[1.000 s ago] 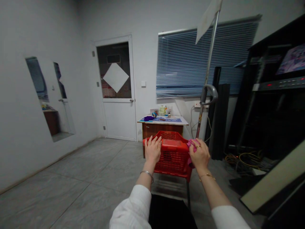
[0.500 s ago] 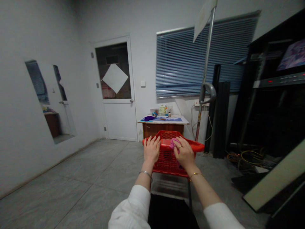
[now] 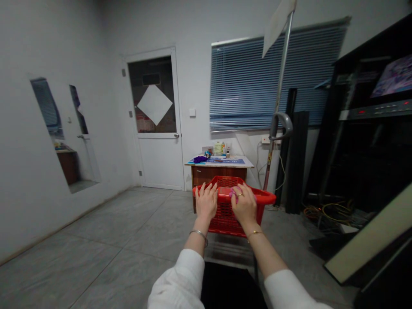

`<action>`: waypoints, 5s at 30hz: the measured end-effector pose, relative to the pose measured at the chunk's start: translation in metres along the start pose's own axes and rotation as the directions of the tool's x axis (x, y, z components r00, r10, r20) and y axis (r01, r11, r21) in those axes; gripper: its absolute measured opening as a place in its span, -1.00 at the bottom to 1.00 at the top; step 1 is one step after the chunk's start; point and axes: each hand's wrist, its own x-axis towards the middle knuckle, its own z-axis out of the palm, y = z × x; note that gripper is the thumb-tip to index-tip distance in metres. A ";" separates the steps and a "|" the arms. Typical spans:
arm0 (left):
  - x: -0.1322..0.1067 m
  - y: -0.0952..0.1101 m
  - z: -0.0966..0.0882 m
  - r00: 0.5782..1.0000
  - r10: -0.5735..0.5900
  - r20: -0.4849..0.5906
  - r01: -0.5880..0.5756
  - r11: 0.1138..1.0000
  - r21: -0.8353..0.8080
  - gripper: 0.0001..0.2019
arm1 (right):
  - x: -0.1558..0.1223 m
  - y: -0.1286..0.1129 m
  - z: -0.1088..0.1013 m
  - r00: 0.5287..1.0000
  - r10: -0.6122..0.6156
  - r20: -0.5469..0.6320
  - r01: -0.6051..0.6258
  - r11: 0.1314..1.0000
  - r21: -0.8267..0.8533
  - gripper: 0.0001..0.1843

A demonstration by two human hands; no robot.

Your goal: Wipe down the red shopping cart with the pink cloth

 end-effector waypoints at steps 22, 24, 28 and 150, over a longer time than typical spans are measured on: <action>0.000 0.000 0.003 1.000 -0.006 -0.008 0.006 1.000 0.016 -0.61 | -0.007 0.055 -0.016 0.986 0.106 -0.125 -0.116 0.990 -0.078 -0.71; 0.000 -0.001 0.003 1.000 -0.006 -0.007 0.006 1.000 0.021 -0.61 | -0.004 0.029 -0.008 0.995 0.065 -0.079 -0.069 0.996 -0.056 -0.70; 0.001 -0.004 0.004 1.000 -0.002 -0.002 0.002 1.000 0.028 -0.61 | 0.001 -0.013 0.003 0.998 -0.064 0.014 0.064 0.998 0.005 -0.71; -0.031 -0.042 0.003 0.995 -0.001 -0.099 -0.007 0.997 -0.075 -0.54 | 0.022 -0.054 0.046 0.963 0.224 0.152 -0.268 0.870 0.413 -0.33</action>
